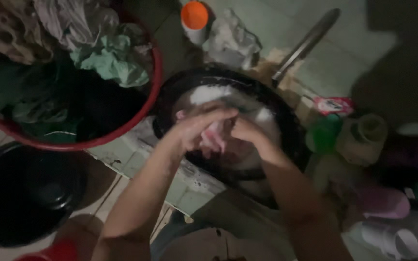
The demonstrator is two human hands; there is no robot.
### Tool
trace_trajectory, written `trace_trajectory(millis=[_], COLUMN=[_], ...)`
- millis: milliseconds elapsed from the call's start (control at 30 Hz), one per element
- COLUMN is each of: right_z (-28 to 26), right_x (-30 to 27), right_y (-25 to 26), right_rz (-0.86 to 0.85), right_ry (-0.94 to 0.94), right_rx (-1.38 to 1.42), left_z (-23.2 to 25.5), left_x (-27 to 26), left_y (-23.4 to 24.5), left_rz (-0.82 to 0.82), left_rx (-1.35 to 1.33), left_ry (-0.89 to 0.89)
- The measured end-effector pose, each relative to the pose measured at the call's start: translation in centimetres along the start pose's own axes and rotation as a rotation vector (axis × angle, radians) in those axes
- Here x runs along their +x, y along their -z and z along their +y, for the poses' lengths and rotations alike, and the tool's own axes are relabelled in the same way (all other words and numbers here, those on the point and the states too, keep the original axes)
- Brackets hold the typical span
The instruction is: The person washes pink and white underwear by hand in a sink filled with soapy water, scrubbing the fabric with a blue brush and rinsing it.
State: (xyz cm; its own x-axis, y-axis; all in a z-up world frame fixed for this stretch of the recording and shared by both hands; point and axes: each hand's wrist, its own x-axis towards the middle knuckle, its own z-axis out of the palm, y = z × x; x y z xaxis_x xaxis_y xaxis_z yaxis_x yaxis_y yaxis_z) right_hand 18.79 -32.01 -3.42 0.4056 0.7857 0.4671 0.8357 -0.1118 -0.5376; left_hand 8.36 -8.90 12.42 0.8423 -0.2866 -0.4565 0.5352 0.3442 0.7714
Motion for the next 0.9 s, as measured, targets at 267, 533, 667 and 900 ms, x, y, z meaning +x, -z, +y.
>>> trace_trajectory(millis=[267,533,667,900], right_z=[-8.0,-22.9,-22.7,-16.2], right_x=[1.2,10.4,10.5,12.7], right_y=[16.7,28.5,23.7,10.8], right_rz=[0.423,0.720,0.274,0.406], right_ry=[-0.696,-0.591,-0.328,-0.384], right_rx=[0.390,0.275,0.000,-0.112], left_z=[11.7,17.2,17.0,17.8], left_x=[-2.8,-2.3,-1.7,-2.7], left_y=[2.2,3.7,-1.3,-6.3], left_rz=[-0.028,0.018,0.070,0.006], left_rx=[0.349,0.304,0.601,0.734], left_ry=[-0.361,-0.363,-0.402,-0.583])
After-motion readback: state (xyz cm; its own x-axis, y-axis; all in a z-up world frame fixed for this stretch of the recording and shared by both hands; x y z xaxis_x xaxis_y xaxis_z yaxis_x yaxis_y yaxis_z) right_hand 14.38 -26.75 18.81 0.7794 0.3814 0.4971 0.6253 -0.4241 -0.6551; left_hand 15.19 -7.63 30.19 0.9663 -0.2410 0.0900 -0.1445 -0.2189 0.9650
